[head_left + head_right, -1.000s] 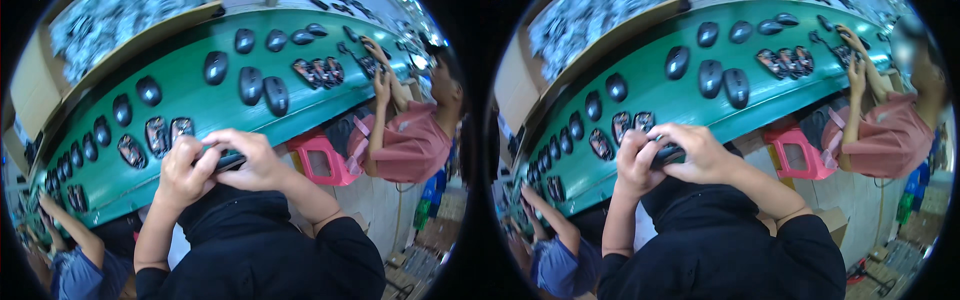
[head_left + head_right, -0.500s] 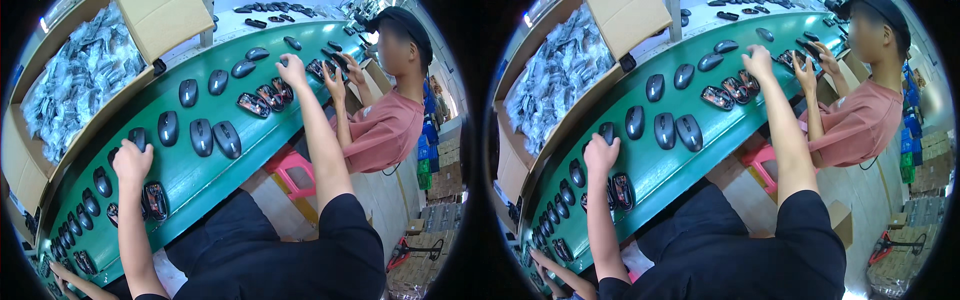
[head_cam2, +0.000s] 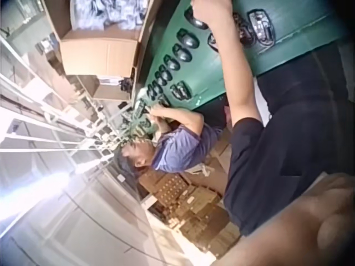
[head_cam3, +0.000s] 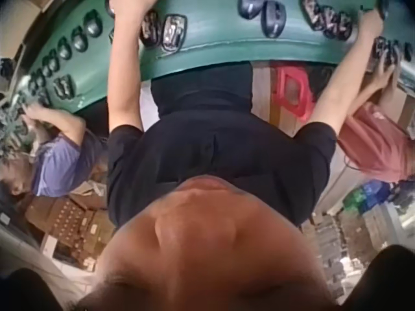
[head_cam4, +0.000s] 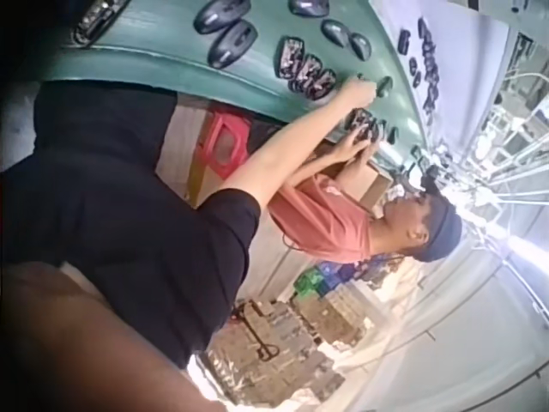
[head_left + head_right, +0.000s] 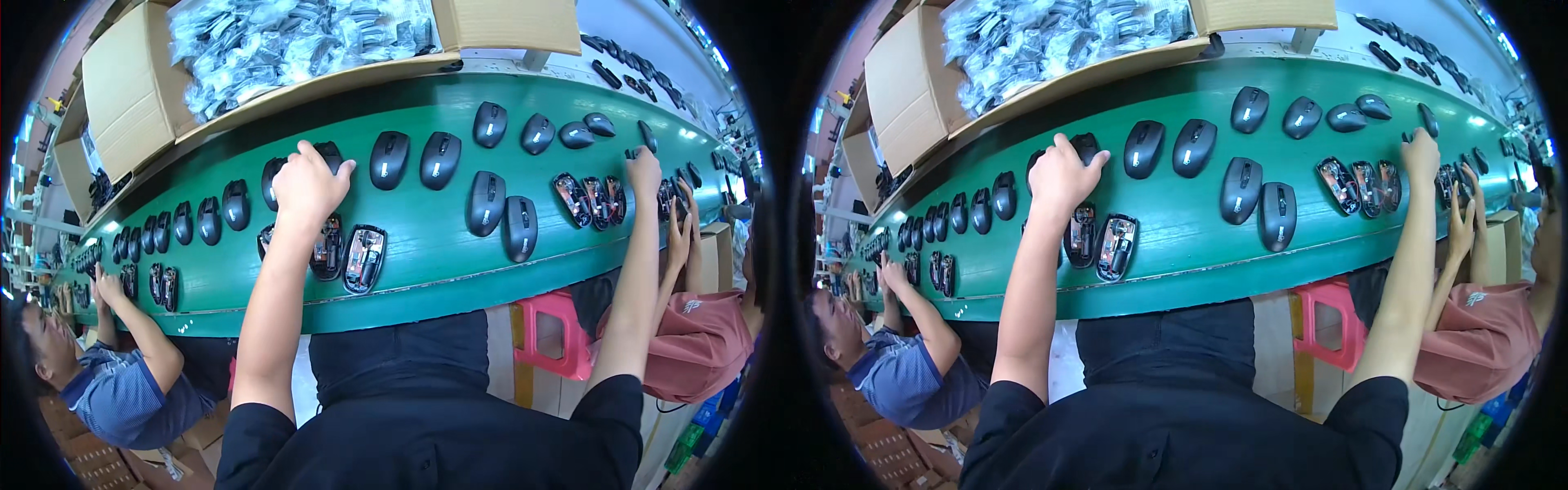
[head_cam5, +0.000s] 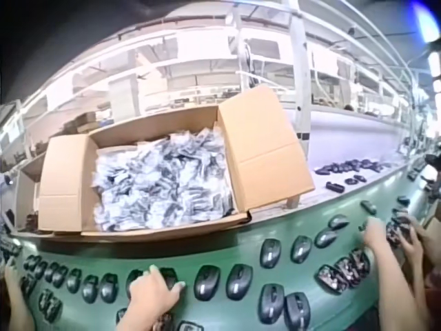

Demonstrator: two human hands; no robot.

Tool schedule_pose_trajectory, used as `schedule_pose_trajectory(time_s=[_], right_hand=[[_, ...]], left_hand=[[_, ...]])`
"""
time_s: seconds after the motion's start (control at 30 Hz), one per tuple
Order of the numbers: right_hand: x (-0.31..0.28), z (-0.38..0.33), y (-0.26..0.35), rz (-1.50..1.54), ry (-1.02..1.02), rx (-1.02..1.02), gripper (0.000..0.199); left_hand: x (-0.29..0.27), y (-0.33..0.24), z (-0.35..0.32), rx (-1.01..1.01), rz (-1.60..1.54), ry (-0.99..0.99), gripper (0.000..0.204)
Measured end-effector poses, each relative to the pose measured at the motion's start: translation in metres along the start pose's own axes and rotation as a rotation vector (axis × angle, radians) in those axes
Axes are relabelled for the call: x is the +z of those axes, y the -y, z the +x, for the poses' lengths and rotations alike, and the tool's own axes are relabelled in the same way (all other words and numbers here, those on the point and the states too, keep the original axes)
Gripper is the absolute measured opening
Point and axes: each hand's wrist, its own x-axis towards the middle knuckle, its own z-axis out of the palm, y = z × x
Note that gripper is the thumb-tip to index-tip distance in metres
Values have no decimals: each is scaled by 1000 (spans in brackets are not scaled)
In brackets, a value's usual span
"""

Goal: The person assembles computer mouse casings on an assembly line by fitting plastic parts into mouse top shells by hand, unpacking small components from plastic pouches, and inserting them into the mouse shells.

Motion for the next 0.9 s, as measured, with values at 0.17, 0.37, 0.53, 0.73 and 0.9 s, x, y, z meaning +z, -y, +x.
schedule_pose_trajectory(time_s=[0.17, 0.37, 0.53, 0.73, 0.9], right_hand=[[-84, -95, 93, 1449, 28, 44, 63], [-159, -243, 247, 1934, 220, -351, 46], [-186, -288, 318, 2146, 301, -436, 42], [-191, -322, 334, 1973, 303, -490, 48], [-189, -332, 339, 1695, 119, -507, 40]], left_hand=[[7, 14, 17, -9, -153, 82, 71], [-27, 4, -41, 236, -510, -80, 73], [-64, 0, -103, 371, -655, -183, 70], [-76, 15, -128, 376, -741, -164, 65], [-67, 17, -128, 390, -772, -156, 66]])
